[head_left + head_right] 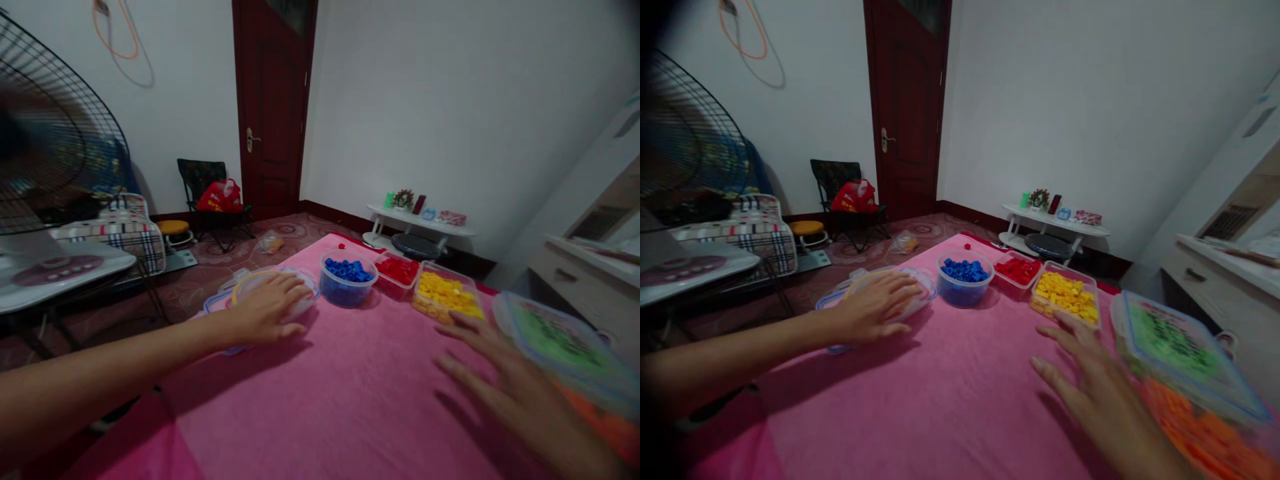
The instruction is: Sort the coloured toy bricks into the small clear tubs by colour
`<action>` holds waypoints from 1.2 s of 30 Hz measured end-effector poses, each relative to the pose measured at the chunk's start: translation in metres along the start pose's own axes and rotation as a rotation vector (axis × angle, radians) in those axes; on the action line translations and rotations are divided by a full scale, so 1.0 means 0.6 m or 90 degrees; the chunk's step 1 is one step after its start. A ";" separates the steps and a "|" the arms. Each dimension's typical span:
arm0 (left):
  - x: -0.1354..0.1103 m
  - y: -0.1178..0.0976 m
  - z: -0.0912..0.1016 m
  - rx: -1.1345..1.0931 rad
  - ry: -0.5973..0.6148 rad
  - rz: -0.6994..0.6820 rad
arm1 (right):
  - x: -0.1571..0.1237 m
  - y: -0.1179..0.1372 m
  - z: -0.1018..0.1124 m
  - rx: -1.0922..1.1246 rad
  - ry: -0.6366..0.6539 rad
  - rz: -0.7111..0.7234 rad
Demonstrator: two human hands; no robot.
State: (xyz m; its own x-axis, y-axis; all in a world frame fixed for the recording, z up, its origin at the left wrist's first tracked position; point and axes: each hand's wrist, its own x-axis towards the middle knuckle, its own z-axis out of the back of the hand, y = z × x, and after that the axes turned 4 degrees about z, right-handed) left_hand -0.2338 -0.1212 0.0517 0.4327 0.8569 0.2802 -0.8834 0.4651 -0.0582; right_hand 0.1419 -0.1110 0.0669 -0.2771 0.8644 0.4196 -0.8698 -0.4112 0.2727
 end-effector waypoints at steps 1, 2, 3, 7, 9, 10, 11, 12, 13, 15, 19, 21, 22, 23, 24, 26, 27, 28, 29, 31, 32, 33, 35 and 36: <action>-0.016 0.022 -0.005 0.018 0.032 0.049 | -0.004 0.010 -0.009 0.030 0.022 0.013; -0.031 0.038 -0.013 0.021 0.066 0.082 | -0.008 0.018 -0.018 0.056 0.049 0.026; -0.045 0.048 -0.021 0.018 0.095 0.101 | -0.012 0.025 -0.027 0.070 0.070 0.033; -0.082 0.048 -0.048 -0.014 0.087 0.109 | -0.032 0.047 -0.059 0.077 0.152 0.049; -0.088 0.040 -0.048 -0.033 0.062 0.101 | -0.046 0.055 -0.070 0.072 0.185 0.055; -0.089 0.036 -0.043 -0.045 0.054 0.099 | -0.052 0.058 -0.073 0.068 0.200 0.057; -0.089 0.034 -0.034 -0.059 0.047 0.098 | -0.058 0.060 -0.075 0.065 0.213 0.060; -0.088 0.032 -0.023 -0.072 0.038 0.100 | -0.063 0.061 -0.076 0.064 0.225 0.064; -0.087 0.031 -0.010 -0.086 0.026 0.105 | -0.068 0.062 -0.077 0.065 0.233 0.067; -0.085 0.031 0.016 -0.112 -0.001 0.115 | -0.076 0.061 -0.078 0.075 0.233 0.070; -0.085 0.033 0.029 -0.153 0.010 0.095 | -0.086 0.054 -0.084 0.100 0.224 0.063; -0.090 0.035 0.010 -0.153 0.033 0.089 | -0.091 0.051 -0.089 0.110 0.237 0.065; -0.094 0.037 -0.001 -0.149 0.042 0.089 | -0.094 0.050 -0.090 0.116 0.243 0.069; -0.097 0.040 -0.010 -0.148 0.052 0.086 | -0.096 0.050 -0.091 0.121 0.249 0.073; -0.101 0.043 -0.018 -0.151 0.063 0.078 | -0.099 0.050 -0.092 0.126 0.252 0.075; -0.109 0.051 -0.020 -0.170 0.088 0.056 | -0.103 0.050 -0.091 0.132 0.247 0.073; -0.112 0.055 -0.016 -0.182 0.099 0.046 | -0.105 0.051 -0.090 0.135 0.245 0.070; -0.114 0.059 -0.008 -0.194 0.105 0.042 | -0.106 0.052 -0.089 0.136 0.242 0.066; -0.115 0.062 0.001 -0.204 0.108 0.042 | -0.107 0.053 -0.088 0.138 0.241 0.063; -0.115 0.064 0.021 -0.219 0.112 0.053 | -0.107 0.053 -0.087 0.141 0.243 0.067; -0.113 0.062 0.029 -0.225 0.113 0.058 | -0.107 0.053 -0.088 0.142 0.245 0.072; -0.110 0.060 0.037 -0.231 0.117 0.057 | -0.107 0.053 -0.089 0.142 0.248 0.078; -0.101 0.053 0.047 -0.248 0.147 0.051 | -0.107 0.051 -0.091 0.138 0.252 0.086; -0.096 0.050 0.050 -0.263 0.165 0.055 | -0.107 0.051 -0.093 0.135 0.254 0.088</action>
State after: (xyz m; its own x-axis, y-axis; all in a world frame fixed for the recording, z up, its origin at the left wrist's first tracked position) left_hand -0.2909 -0.1635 0.0624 0.4383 0.8987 0.0130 -0.7953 0.3946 -0.4602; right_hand 0.1105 -0.1626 -0.0001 -0.5555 0.8242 0.1103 -0.7226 -0.5441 0.4265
